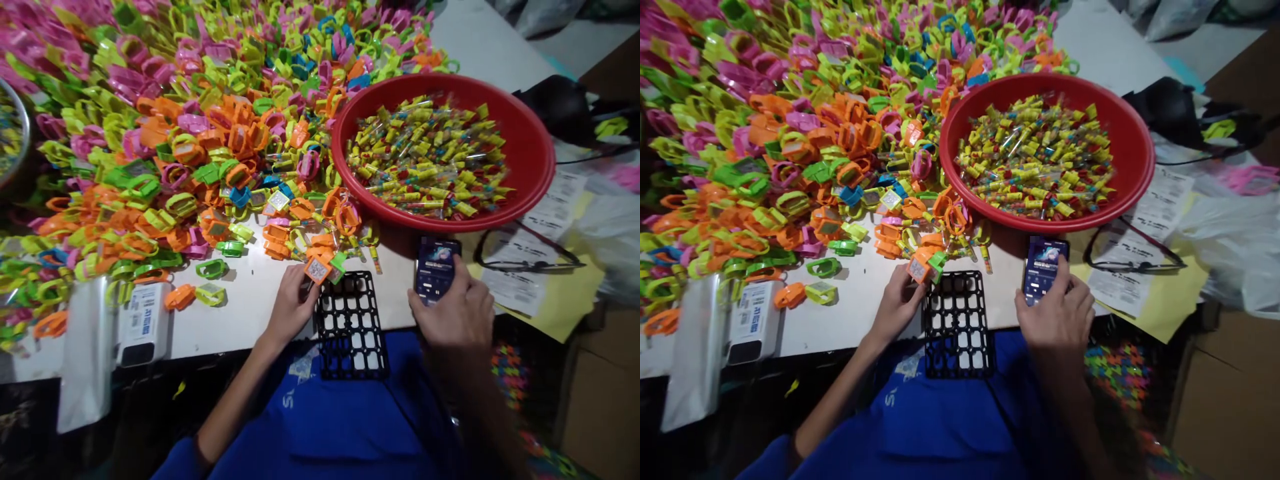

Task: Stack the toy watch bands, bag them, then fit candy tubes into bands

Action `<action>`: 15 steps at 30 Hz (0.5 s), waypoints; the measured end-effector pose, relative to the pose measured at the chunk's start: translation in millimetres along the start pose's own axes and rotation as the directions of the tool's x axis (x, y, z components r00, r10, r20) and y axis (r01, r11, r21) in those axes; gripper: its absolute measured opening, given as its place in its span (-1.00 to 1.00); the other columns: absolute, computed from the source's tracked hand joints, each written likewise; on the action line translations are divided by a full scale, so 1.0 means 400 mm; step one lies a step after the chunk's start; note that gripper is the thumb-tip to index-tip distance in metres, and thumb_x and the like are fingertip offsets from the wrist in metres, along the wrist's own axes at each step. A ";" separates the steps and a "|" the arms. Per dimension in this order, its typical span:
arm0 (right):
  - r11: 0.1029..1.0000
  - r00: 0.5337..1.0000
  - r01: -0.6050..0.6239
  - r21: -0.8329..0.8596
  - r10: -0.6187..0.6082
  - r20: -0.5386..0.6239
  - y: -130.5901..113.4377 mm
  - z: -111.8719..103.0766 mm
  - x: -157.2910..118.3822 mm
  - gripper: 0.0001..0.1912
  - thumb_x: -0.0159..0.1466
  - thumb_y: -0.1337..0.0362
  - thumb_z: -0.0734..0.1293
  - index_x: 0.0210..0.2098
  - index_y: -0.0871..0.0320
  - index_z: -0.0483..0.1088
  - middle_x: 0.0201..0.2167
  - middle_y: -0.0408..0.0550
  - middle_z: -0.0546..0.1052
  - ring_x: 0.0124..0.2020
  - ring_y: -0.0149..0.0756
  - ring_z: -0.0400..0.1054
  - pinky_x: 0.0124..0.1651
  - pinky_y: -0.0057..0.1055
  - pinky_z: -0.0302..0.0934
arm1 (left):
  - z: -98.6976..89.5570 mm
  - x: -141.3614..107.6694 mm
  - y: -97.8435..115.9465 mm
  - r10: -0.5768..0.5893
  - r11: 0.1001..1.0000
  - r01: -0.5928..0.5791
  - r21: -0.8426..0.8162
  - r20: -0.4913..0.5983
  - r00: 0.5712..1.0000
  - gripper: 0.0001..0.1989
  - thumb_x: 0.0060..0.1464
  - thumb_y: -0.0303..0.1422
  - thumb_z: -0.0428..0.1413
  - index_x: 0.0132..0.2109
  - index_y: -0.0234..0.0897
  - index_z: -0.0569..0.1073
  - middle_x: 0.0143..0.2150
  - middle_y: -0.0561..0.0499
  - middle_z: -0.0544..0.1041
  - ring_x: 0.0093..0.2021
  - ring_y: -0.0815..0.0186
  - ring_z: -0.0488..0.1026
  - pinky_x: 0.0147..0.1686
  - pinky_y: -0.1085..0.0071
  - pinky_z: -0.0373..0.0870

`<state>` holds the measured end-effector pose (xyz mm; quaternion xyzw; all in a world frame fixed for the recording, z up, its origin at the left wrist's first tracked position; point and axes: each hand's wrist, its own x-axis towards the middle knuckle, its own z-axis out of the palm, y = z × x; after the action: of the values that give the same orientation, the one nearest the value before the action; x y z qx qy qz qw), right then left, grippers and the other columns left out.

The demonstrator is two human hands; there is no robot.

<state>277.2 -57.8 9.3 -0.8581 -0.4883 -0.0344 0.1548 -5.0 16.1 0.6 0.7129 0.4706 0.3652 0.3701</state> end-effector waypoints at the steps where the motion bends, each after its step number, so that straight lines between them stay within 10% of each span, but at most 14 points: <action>1: 0.999 0.999 0.035 -0.002 -0.035 -0.010 0.012 0.000 -0.007 0.07 0.18 0.00 0.50 0.53 0.30 0.12 0.07 0.40 0.44 0.03 0.40 0.37 0.08 0.31 0.33 | -0.004 -0.005 -0.001 -0.006 1.000 0.006 -0.005 -0.008 1.000 -0.80 0.40 -0.30 0.15 0.10 -0.19 0.53 0.03 -0.12 0.58 0.08 0.12 0.50 0.14 0.20 0.45; 8: 0.984 0.985 0.169 0.048 -0.170 0.012 0.021 -0.029 -0.019 -0.11 0.35 0.03 0.36 0.52 0.34 0.10 0.18 0.40 0.46 0.22 0.36 0.36 0.31 0.29 0.25 | -0.004 -0.032 -0.022 -0.075 0.991 0.074 -0.115 -0.008 0.997 -0.68 0.36 -0.25 0.23 0.19 -0.18 0.50 0.09 -0.14 0.56 0.14 0.09 0.52 0.18 0.17 0.45; 12: 0.927 0.943 0.333 0.171 -0.326 -0.063 -0.061 -0.037 0.007 -0.38 0.43 0.06 0.35 0.38 0.23 0.33 0.28 0.34 0.43 0.31 0.25 0.32 0.38 0.19 0.23 | 0.002 -0.031 -0.039 -0.057 0.989 0.060 -0.137 0.025 0.998 -0.65 0.31 -0.24 0.29 0.18 -0.16 0.54 0.11 -0.15 0.59 0.14 0.05 0.53 0.16 0.15 0.44; 15: 0.920 0.936 0.305 0.246 -0.337 0.102 -0.150 -0.011 0.046 -0.47 0.48 0.10 0.30 0.36 0.17 0.35 0.13 0.25 0.55 0.17 0.18 0.44 0.18 0.08 0.41 | 0.000 -0.029 -0.045 -0.052 0.988 0.055 -0.142 0.020 0.998 -0.70 0.27 -0.27 0.33 0.11 -0.16 0.58 0.06 -0.12 0.60 0.09 0.07 0.53 0.13 0.16 0.43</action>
<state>236.1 -15.4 31.2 -0.7432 -0.6330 0.0577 0.2087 -15.4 10.4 -17.1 0.6747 0.4591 0.3820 0.4337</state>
